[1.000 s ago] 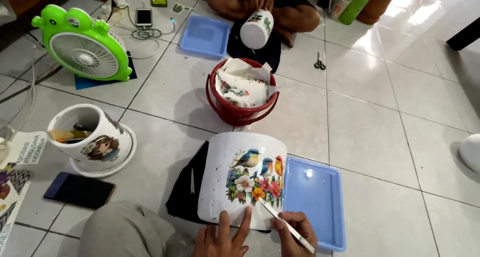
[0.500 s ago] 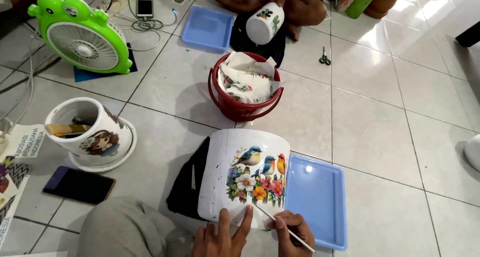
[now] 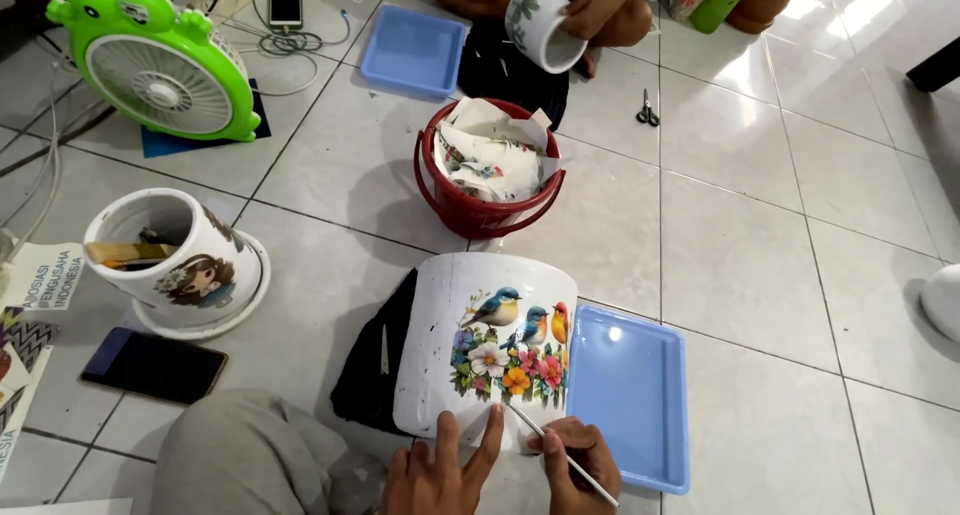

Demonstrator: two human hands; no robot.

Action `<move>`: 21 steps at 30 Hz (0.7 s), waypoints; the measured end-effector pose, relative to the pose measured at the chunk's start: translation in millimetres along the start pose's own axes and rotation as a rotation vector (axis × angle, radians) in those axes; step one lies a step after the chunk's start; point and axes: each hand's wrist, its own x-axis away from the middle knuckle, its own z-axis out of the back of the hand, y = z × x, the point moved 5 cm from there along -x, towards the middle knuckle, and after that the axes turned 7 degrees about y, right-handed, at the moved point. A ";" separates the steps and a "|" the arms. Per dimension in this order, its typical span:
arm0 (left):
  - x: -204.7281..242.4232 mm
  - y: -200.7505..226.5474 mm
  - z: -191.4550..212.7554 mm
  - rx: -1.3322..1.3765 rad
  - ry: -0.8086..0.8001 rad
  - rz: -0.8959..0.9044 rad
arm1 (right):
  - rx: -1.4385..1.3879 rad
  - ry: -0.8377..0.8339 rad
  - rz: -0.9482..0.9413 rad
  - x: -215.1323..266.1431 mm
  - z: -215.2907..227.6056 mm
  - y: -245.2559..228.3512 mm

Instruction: A person sits on the floor and uses a craft knife to carefully scrape the edges of a floral decal applied to a white bucket, refining the application.

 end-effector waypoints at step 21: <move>-1.2 -3.1 7.3 0.005 0.011 -0.009 | -0.071 -0.001 0.096 10.1 0.7 -4.6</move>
